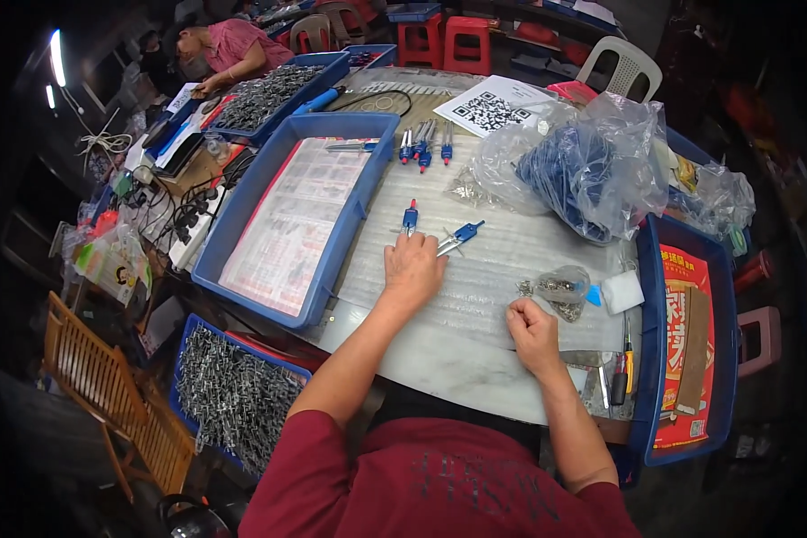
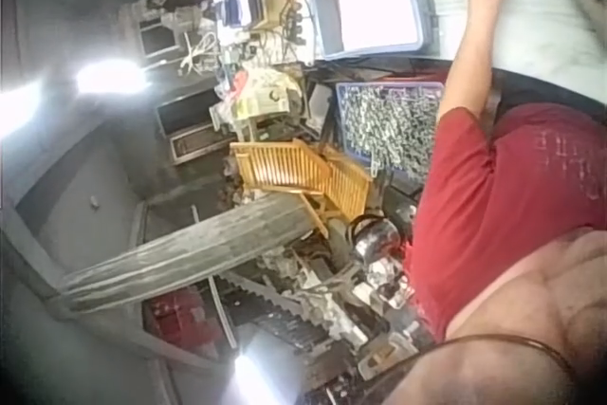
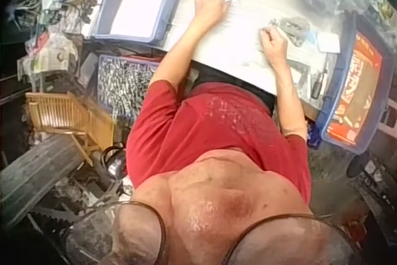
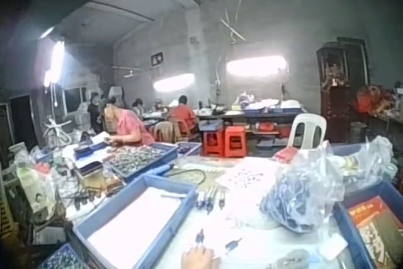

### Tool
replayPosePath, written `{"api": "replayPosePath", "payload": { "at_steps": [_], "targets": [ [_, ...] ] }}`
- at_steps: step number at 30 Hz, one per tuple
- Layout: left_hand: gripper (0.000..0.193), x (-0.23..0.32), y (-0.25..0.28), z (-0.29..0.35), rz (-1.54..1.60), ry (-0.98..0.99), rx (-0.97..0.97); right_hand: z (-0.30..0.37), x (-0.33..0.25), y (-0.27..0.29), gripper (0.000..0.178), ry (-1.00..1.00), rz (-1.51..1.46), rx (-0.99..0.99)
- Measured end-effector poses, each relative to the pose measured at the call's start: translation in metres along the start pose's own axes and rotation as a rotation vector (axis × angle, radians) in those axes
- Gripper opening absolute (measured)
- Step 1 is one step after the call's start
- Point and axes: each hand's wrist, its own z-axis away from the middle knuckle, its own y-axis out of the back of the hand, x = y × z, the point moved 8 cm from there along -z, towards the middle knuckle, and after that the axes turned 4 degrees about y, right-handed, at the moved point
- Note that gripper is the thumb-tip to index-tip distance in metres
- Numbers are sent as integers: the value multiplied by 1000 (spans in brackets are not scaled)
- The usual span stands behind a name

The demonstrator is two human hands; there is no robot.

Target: Manually assembling small blue plastic and metal components.

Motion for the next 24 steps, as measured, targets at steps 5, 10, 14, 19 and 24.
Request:
{"api": "replayPosePath", "payload": {
  "at_steps": [5, 10, 14, 19, 24],
  "targets": [
    [17, -4, -16, 1, -55, 46, 9, 0, 0, -1, 10, 21, 0, -21],
    [13, -6, -21, 5, -38, 55, 53, 4, -4, 2, 9, 62, 28, 0],
    [12, -8, -21, 7, -12, 57, 77, 4, -2, 2, 10, 26, 47, -12],
    [12, -11, -22, 4, 11, 71, 54, 2, -4, 3, 10, 51, 41, -5],
    [14, -13, -22, 3, 15, 67, 44, 1, -2, 3, 10, 38, 39, 0]
  ]
}}
